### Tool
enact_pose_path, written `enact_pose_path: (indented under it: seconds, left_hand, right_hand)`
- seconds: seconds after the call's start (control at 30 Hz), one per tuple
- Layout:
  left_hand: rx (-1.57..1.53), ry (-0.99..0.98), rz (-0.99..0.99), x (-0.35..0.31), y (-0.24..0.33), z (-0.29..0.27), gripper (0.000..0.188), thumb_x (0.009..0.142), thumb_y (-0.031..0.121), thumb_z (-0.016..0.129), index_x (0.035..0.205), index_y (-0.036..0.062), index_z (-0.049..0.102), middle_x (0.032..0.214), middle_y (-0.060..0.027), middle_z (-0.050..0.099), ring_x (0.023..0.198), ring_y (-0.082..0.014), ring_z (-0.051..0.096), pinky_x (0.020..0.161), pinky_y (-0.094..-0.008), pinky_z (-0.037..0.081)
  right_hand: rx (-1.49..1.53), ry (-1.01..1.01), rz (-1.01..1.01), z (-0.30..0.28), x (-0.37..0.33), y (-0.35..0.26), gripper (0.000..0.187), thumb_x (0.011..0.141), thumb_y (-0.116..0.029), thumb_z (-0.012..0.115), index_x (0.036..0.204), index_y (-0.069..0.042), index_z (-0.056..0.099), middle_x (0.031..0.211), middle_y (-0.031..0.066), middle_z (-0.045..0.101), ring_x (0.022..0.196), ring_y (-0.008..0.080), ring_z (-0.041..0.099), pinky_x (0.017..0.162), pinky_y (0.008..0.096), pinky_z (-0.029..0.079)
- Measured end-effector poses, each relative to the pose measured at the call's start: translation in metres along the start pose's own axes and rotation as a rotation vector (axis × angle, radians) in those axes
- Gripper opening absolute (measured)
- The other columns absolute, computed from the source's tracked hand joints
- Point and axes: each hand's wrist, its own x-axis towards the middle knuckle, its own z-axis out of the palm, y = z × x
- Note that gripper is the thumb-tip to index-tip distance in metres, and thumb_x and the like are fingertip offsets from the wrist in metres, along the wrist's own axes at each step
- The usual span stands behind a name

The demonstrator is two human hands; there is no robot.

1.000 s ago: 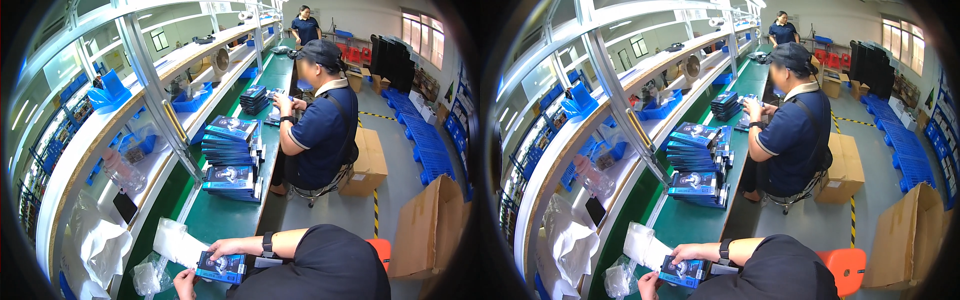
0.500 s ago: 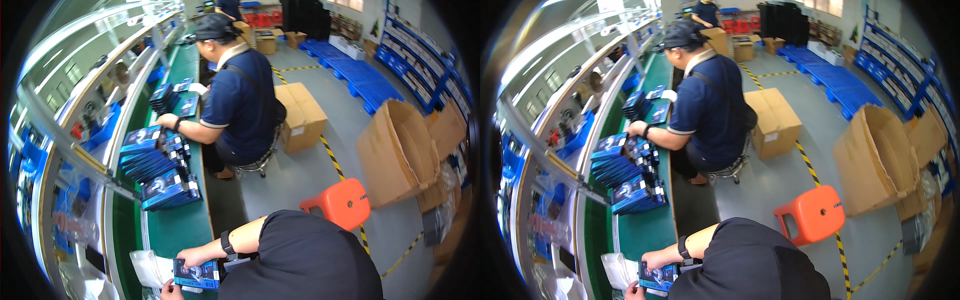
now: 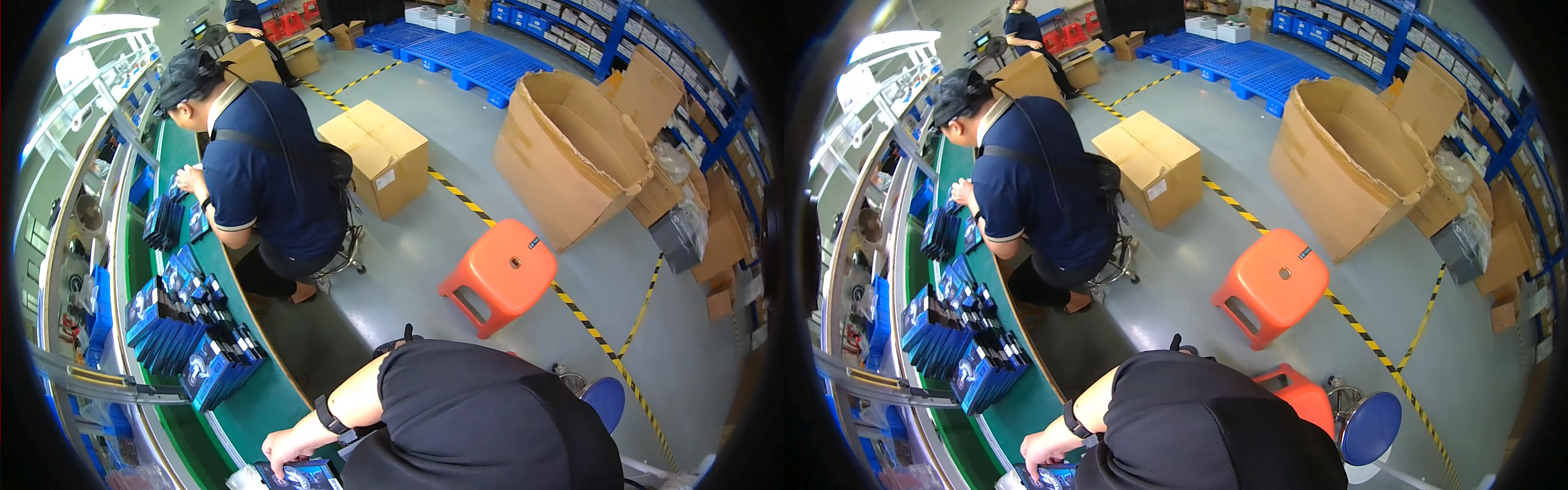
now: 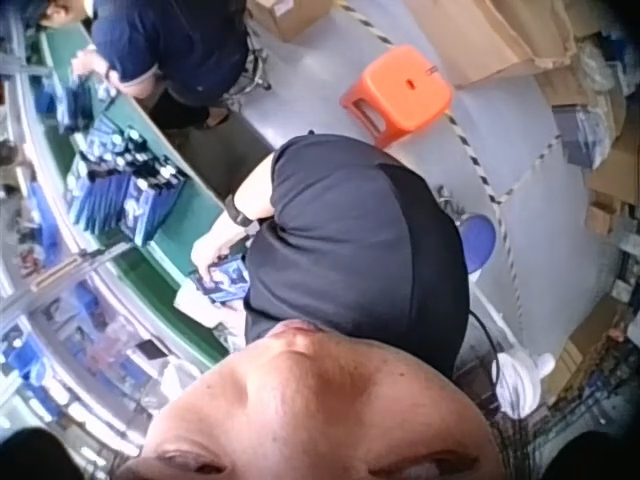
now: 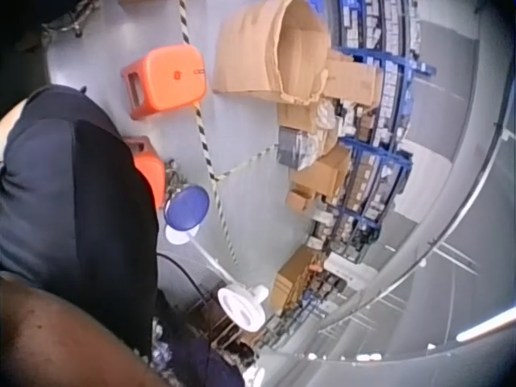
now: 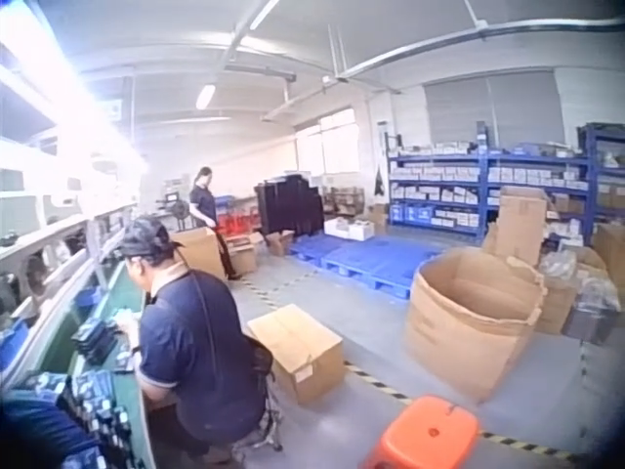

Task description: Packaging LCD writing tablet boxes into clear plastic sleeves at a production workstation.

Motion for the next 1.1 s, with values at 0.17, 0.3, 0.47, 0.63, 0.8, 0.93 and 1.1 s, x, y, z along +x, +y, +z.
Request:
enact_pose_path:
  seconds: [0.17,0.3,0.47,0.63,0.8,0.93,1.1]
  left_hand:
    - [-0.387,-0.024,-0.108,0.021,-0.014,0.001,0.041,0.090,0.024,0.048,0.121,-0.0043,0.045,0.111,-0.0199,0.054,0.101,-0.0271,0.055,0.088,-0.0394,0.046]
    - [-0.783,0.156,-0.161,0.016,-0.041,-0.012,0.045,0.091,0.031,0.048,0.117,-0.0056,0.049,0.113,-0.0206,0.055,0.106,-0.0280,0.054,0.092,-0.0406,0.043]
    - [-0.039,0.515,-0.043,-0.009,-0.061,0.001,0.020,0.087,0.016,0.055,0.088,-0.0038,0.057,0.075,-0.0110,0.062,0.062,-0.0154,0.060,0.052,-0.0256,0.049]
    - [0.528,0.616,0.248,-0.037,-0.061,0.020,0.009,0.077,0.007,0.064,0.079,-0.0013,0.062,0.069,-0.0100,0.057,0.061,-0.0169,0.056,0.060,-0.0273,0.046]
    - [0.869,0.587,0.316,-0.037,-0.054,0.029,0.034,0.069,0.010,0.071,0.100,0.0093,0.058,0.103,-0.0100,0.052,0.095,-0.0272,0.050,0.080,-0.0373,0.042]
    - [1.072,0.516,0.398,-0.015,-0.037,0.051,0.050,0.064,0.013,0.074,0.109,0.0128,0.054,0.115,-0.0101,0.045,0.103,-0.0305,0.045,0.085,-0.0399,0.039]
    - [0.832,0.546,0.429,0.021,-0.061,0.034,0.015,0.076,0.008,0.063,0.089,0.0015,0.065,0.078,-0.0130,0.058,0.075,-0.0272,0.058,0.068,-0.0337,0.047]
  right_hand:
    - [-0.014,0.052,0.000,-0.011,0.016,0.021,0.033,0.060,-0.003,0.073,0.089,0.005,0.060,0.076,0.0162,0.061,0.064,0.0270,0.060,0.052,0.0420,0.049]
    - [-0.122,-0.071,0.003,-0.015,-0.024,0.003,0.054,0.061,-0.005,0.073,0.111,0.003,0.056,0.102,0.0156,0.061,0.090,0.0250,0.059,0.071,0.0376,0.051]
    - [0.216,-0.179,0.260,-0.070,-0.042,-0.015,0.051,0.072,-0.001,0.069,0.120,0.001,0.052,0.104,0.0135,0.063,0.085,0.0174,0.062,0.069,0.0313,0.053]
    - [0.572,-0.264,0.314,-0.131,-0.050,-0.002,0.034,0.083,-0.003,0.056,0.116,0.003,0.051,0.101,0.0158,0.063,0.083,0.0226,0.066,0.072,0.0347,0.056]
    - [0.578,-0.245,0.317,-0.136,-0.052,-0.009,0.035,0.085,-0.003,0.052,0.119,0.004,0.049,0.102,0.0171,0.063,0.084,0.0236,0.066,0.076,0.0360,0.056]
    - [0.453,-0.256,0.325,-0.121,-0.040,-0.006,0.036,0.083,-0.002,0.056,0.118,0.005,0.050,0.103,0.0154,0.063,0.084,0.0222,0.066,0.076,0.0329,0.055]
    - [0.307,-0.344,0.369,-0.090,-0.037,-0.009,0.047,0.083,-0.004,0.059,0.125,0.006,0.042,0.109,0.0153,0.060,0.089,0.0196,0.063,0.079,0.0310,0.053]
